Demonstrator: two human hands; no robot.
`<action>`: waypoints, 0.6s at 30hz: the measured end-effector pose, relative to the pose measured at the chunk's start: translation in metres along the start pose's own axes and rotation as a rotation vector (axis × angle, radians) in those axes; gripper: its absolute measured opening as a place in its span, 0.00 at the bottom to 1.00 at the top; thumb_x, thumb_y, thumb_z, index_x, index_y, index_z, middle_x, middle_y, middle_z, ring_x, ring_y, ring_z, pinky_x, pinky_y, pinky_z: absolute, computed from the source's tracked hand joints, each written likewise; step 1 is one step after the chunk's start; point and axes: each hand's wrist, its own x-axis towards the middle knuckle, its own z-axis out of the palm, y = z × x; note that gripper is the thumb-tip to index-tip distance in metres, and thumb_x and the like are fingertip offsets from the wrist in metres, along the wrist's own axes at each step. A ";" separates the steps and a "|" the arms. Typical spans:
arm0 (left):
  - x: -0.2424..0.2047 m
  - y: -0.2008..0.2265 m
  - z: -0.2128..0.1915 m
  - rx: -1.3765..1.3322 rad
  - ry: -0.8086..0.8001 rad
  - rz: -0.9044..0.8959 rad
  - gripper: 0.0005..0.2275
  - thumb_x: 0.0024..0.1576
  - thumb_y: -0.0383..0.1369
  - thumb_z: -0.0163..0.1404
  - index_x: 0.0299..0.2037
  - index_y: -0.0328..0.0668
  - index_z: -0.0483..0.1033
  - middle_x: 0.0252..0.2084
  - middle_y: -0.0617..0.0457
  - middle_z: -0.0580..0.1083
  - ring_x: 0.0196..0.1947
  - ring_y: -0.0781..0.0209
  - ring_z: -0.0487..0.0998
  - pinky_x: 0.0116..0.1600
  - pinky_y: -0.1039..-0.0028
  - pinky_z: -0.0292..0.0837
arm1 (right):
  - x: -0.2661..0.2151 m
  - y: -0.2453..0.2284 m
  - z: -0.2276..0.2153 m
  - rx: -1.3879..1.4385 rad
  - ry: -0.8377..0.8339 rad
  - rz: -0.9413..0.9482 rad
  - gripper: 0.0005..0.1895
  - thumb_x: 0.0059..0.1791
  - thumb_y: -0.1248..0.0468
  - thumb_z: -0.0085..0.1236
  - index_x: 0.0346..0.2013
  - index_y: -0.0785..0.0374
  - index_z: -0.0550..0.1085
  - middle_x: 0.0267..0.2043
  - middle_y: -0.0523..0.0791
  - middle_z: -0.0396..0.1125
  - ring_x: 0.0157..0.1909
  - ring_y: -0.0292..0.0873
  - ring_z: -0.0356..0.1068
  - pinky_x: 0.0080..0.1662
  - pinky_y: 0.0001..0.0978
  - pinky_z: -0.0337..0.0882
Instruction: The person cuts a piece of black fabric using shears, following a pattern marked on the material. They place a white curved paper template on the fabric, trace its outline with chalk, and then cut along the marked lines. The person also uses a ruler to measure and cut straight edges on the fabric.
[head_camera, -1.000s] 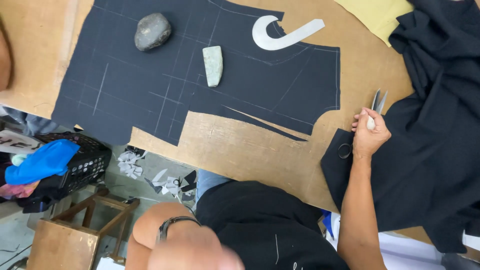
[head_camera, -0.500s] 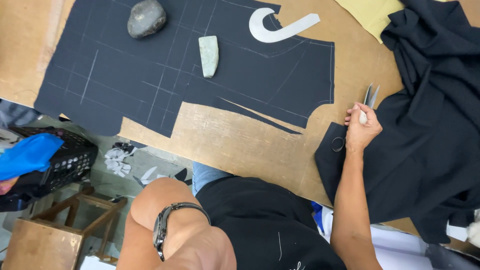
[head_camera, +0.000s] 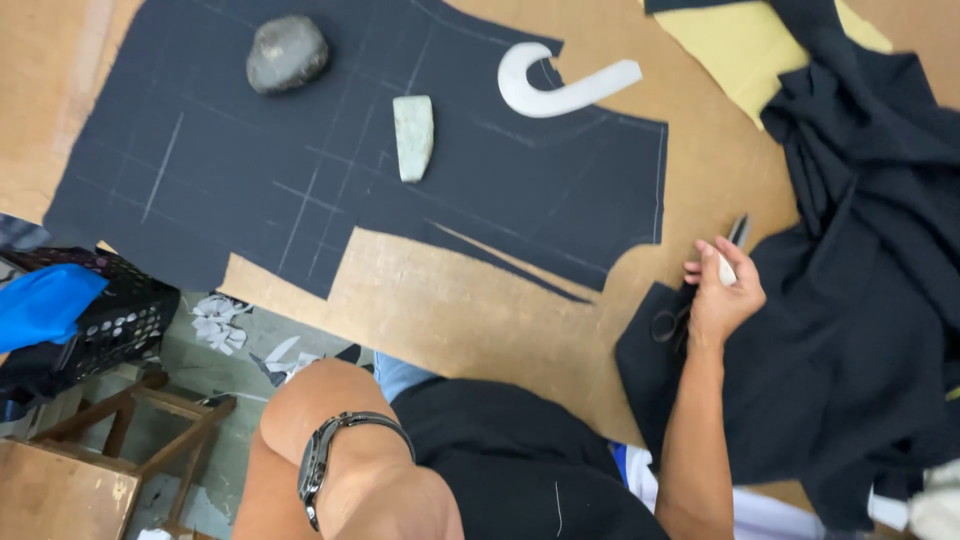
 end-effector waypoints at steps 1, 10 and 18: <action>0.000 0.002 -0.011 -0.068 -0.019 0.006 0.18 0.71 0.33 0.41 0.23 0.53 0.62 0.25 0.60 0.60 0.22 0.56 0.62 0.34 0.65 0.61 | 0.006 -0.008 0.005 -0.017 -0.007 0.015 0.08 0.59 0.74 0.61 0.53 0.71 0.79 0.44 0.57 0.79 0.30 0.40 0.77 0.31 0.24 0.79; 0.147 0.003 -0.228 1.743 0.570 -0.305 0.08 0.72 0.23 0.46 0.55 0.32 0.77 0.55 0.44 0.77 0.56 0.43 0.80 0.62 0.57 0.76 | 0.106 -0.030 0.093 -0.228 -0.275 0.011 0.12 0.60 0.70 0.53 0.54 0.59 0.82 0.54 0.46 0.77 0.42 0.37 0.75 0.32 0.24 0.77; 0.005 -0.074 -0.387 2.014 0.320 -0.865 0.31 0.57 0.06 0.45 0.70 0.39 0.71 0.76 0.35 0.63 0.76 0.32 0.64 0.74 0.41 0.63 | 0.166 -0.023 0.179 -0.371 -0.497 -0.445 0.23 0.52 0.80 0.45 0.57 0.68 0.82 0.55 0.53 0.73 0.57 0.54 0.74 0.60 0.43 0.72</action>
